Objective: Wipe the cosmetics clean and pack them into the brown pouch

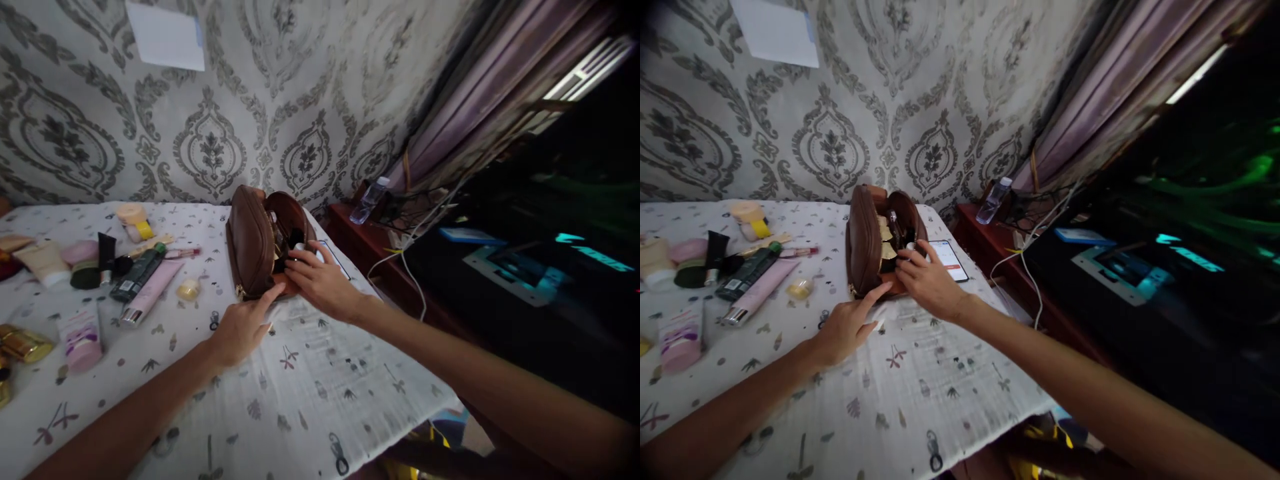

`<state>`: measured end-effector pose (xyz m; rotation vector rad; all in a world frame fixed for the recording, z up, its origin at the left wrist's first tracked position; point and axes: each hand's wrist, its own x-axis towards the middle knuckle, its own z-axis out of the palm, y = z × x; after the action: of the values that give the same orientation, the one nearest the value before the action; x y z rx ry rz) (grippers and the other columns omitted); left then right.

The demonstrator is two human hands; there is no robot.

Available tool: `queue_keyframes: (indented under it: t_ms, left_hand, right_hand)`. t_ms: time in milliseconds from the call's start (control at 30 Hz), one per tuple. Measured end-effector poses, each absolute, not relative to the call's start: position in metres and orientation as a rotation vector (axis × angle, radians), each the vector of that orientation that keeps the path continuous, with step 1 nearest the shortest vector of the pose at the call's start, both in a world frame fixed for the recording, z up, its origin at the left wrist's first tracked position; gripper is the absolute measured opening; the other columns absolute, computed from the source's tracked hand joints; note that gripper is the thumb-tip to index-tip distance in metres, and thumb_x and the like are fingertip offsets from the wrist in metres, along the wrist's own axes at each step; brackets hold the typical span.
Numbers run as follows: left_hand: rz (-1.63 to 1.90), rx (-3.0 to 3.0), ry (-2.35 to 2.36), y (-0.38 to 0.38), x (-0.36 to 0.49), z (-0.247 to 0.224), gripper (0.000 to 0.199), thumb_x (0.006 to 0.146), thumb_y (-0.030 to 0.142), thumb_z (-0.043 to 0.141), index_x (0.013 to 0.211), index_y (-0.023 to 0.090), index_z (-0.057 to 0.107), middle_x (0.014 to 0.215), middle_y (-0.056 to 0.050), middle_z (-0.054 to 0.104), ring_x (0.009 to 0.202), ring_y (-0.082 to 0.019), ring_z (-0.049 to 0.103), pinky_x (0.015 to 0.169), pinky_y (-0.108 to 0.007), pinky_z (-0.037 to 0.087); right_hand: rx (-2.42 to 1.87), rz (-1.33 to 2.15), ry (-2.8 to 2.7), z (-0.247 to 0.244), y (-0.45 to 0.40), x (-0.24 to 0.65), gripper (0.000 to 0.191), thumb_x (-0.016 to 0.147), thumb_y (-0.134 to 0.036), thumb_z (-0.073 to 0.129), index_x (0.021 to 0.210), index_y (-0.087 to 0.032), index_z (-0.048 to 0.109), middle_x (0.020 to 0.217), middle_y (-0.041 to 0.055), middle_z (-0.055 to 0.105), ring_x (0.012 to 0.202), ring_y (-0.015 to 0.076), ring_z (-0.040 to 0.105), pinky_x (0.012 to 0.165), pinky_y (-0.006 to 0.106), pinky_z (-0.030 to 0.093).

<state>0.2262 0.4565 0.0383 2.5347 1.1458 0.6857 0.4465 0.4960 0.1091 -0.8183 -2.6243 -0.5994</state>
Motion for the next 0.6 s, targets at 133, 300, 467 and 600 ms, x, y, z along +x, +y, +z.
queue_keyframes:
  t_ms: [133, 300, 467, 600]
  left_hand:
    - [0.736, 2.569, 1.15, 0.456, 0.226, 0.034, 0.079, 0.087, 0.015, 0.048, 0.155, 0.024, 0.009, 0.11, -0.007, 0.075, 0.091, -0.025, 0.074, 0.077, -0.035, 0.058]
    - [0.868, 2.661, 1.034, 0.451, 0.221, 0.032, 0.073, 0.09, 0.016, 0.042, 0.153, 0.02, 0.005, 0.137, -0.016, 0.06, 0.11, -0.026, 0.068, 0.084, -0.038, 0.057]
    - [0.628, 2.821, 1.033, 0.431, 0.201, 0.043, 0.03, 0.097, 0.031, 0.049, 0.124, 0.02, 0.052, 0.118, -0.013, 0.064, 0.107, -0.029, 0.06, 0.087, -0.043, 0.053]
    - [0.456, 2.921, 1.122, 0.407, 0.181, 0.048, 0.031, 0.096, 0.045, 0.053, 0.115, 0.023, 0.062, 0.115, -0.01, 0.061, 0.106, -0.028, 0.055, 0.088, -0.045, 0.05]
  right_hand:
    - [-0.826, -0.505, -2.35, 0.092, 0.46, 0.428, 0.028, 0.097, -0.015, 0.051, 0.121, -0.012, 0.065, 0.121, 0.0116, 0.071, 0.121, 0.025, 0.058, 0.113, 0.053, 0.036]
    - [-0.865, -0.282, -2.146, 0.076, 0.424, 0.407, 0.033, 0.096, -0.014, 0.047, 0.125, -0.018, 0.062, 0.122, 0.0097, 0.069, 0.125, 0.0228, 0.056, 0.112, 0.049, 0.039]
    - [-0.865, -0.213, -2.051, 0.063, 0.412, 0.396, 0.03, 0.094, -0.013, 0.048, 0.12, -0.018, 0.063, 0.123, 0.0101, 0.069, 0.124, 0.0232, 0.056, 0.114, 0.052, 0.035]
    - [-0.817, -0.21, -2.067, 0.058, 0.403, 0.383, 0.028, 0.092, -0.011, 0.051, 0.116, -0.02, 0.064, 0.125, 0.0101, 0.067, 0.126, 0.0261, 0.054, 0.115, 0.058, 0.028]
